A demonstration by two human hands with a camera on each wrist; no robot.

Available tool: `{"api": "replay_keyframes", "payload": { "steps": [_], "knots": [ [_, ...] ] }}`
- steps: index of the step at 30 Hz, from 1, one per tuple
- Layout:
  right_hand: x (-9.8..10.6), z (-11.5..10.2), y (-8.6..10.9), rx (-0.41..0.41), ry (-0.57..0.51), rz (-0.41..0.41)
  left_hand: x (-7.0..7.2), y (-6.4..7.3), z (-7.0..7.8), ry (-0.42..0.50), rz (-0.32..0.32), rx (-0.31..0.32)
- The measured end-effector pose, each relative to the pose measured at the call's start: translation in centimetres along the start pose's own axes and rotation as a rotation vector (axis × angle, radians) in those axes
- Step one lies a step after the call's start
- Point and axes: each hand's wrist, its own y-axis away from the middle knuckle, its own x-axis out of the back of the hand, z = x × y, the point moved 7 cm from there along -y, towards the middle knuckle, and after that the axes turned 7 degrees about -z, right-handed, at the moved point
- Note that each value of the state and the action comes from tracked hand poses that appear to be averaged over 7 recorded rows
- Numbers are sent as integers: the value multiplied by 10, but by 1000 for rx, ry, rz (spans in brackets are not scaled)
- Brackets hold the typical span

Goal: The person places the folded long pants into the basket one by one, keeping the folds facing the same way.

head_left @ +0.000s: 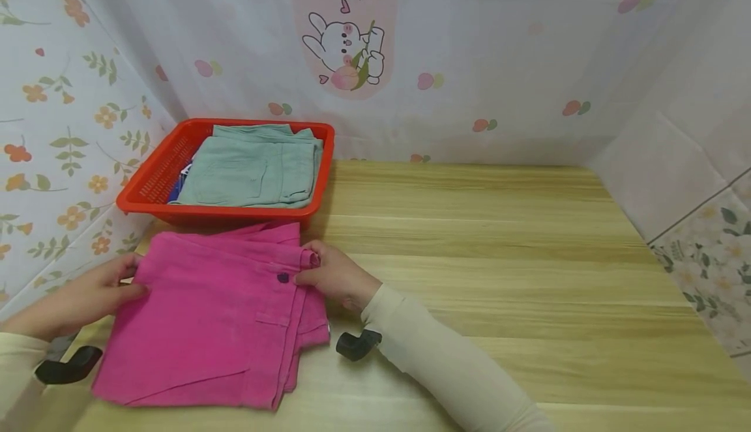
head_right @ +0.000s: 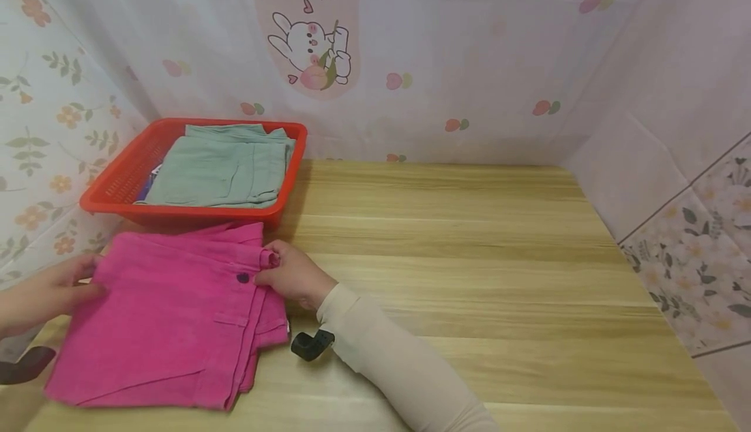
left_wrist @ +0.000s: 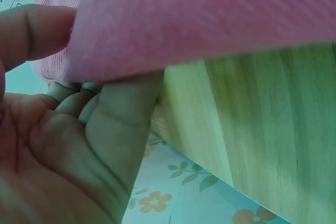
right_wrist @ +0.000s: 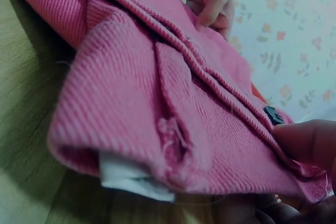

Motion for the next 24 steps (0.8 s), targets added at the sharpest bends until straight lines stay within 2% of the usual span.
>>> {"api": "replay_keyframes", "payload": {
  "steps": [8,15,21,24],
  "knots": [
    [0,-4,4,9,-18,-33,3,4,4,-6,14,-13],
    [0,-7,6,28,-48,-71,6,7,8,-24,52,-14],
    [1,-7,7,35,-60,-76,9,10,11,-107,70,-1],
    [1,-7,7,37,-78,-80,10,11,13,-111,65,-1]
  ]
}}
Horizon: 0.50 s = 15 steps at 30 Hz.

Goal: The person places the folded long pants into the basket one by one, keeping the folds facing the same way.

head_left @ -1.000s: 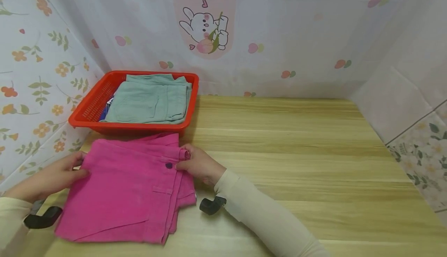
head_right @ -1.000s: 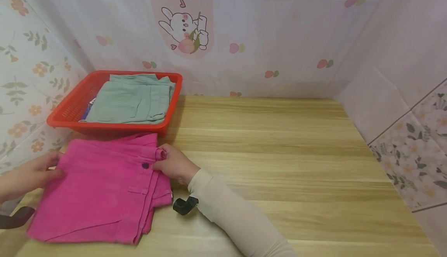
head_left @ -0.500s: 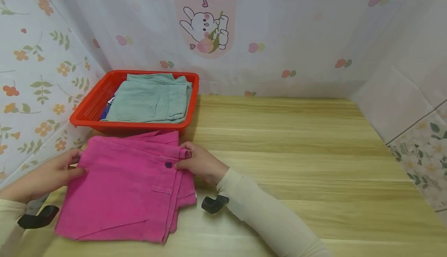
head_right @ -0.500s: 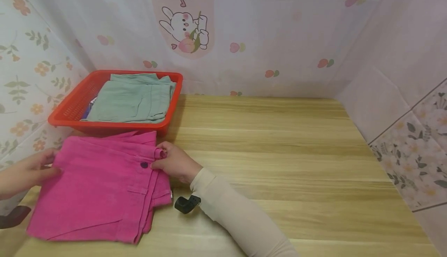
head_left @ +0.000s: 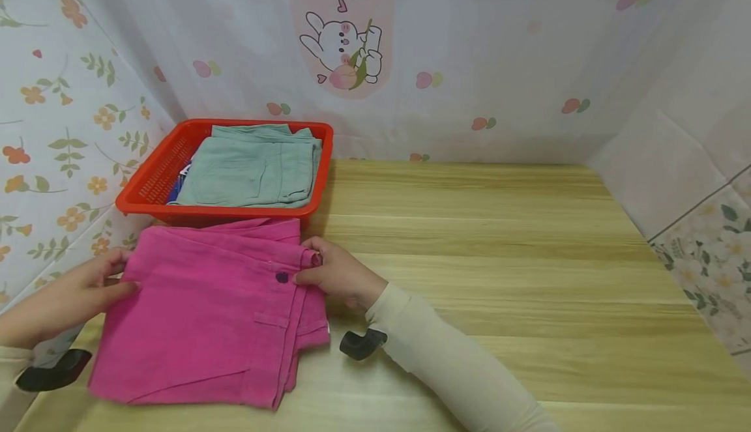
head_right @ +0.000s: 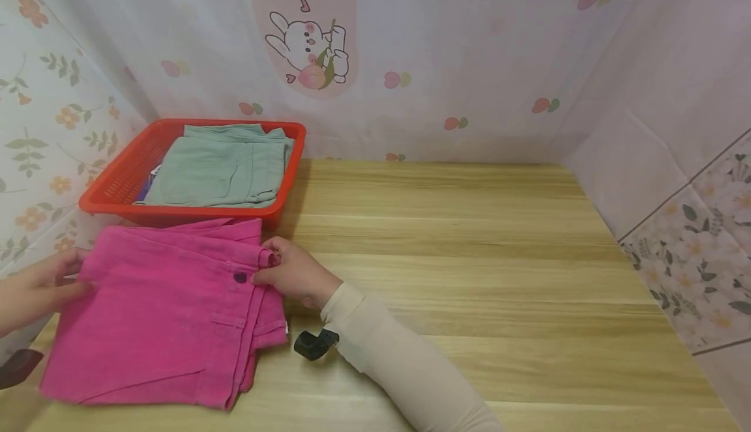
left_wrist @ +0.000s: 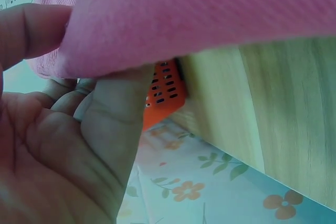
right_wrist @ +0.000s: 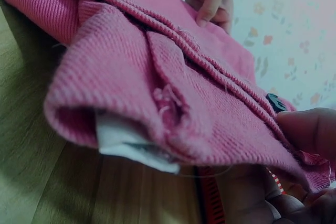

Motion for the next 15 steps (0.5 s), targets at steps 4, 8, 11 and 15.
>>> {"api": "replay_keyframes", "payload": {
  "steps": [4,8,11,15],
  "knots": [
    [-1,-1,1,5,-10,-11,-1,2,3,34,-11,1],
    [-2,-3,3,14,0,-18,0,4,4,14,4,6],
    [-3,-5,5,20,0,-21,2,6,5,-35,23,16],
    [-4,-7,6,31,1,-26,3,8,8,-60,39,19]
  ]
}}
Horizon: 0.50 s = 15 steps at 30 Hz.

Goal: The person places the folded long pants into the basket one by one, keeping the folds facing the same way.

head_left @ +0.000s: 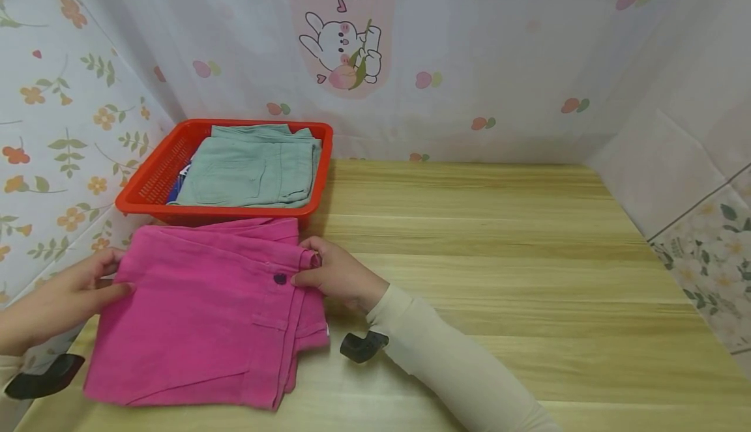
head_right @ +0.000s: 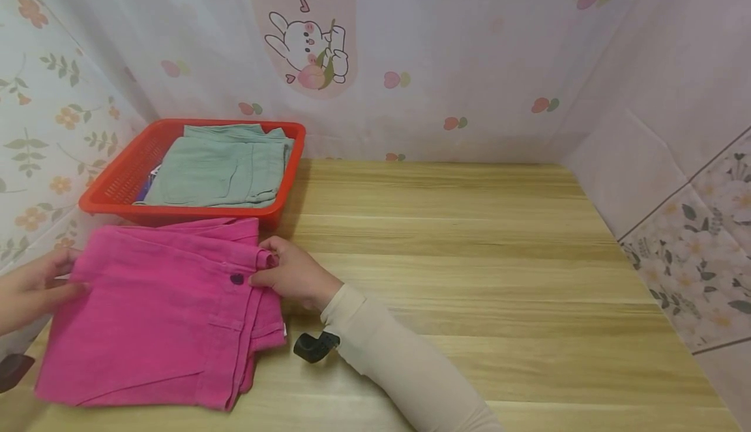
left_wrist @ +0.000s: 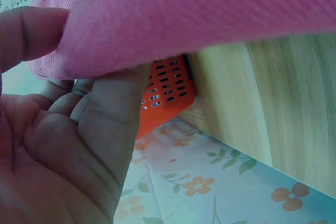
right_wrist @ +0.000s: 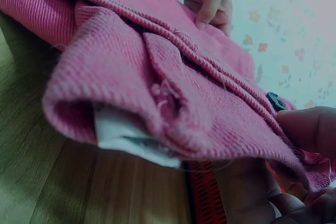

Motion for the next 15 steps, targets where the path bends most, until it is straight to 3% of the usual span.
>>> {"api": "replay_keyframes", "payload": {
  "steps": [9,15],
  "knots": [
    [-4,-7,4,9,35,-16,3,4,1,34,-1,-6],
    [-3,-12,5,29,93,-6,6,5,6,38,42,-57]
  ]
}}
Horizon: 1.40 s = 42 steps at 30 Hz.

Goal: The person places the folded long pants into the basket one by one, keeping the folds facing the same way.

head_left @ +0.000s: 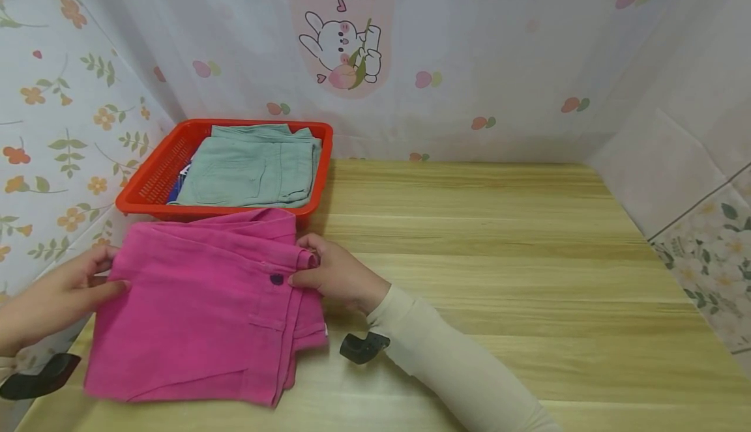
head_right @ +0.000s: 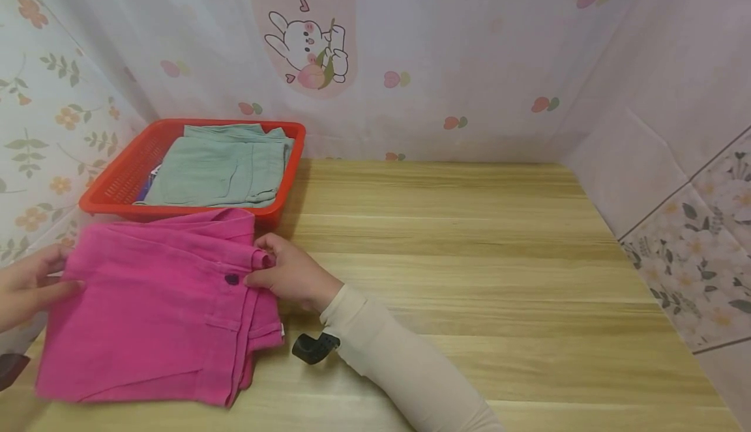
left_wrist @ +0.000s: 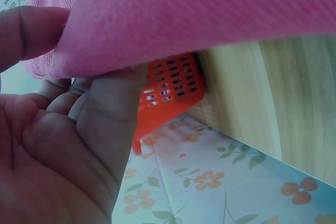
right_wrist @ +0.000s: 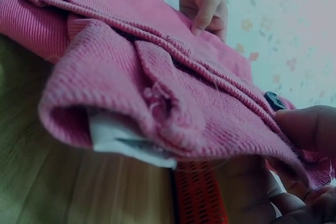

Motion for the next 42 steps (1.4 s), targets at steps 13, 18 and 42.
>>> {"api": "replay_keyframes", "payload": {
  "steps": [13,18,42],
  "knots": [
    [2,-14,4,16,31,-16,10,1,8,22,61,-100],
    [4,-20,4,28,7,-26,12,0,11,21,71,-46],
    [20,-43,2,97,7,82,25,-1,16,156,289,-12]
  ]
}}
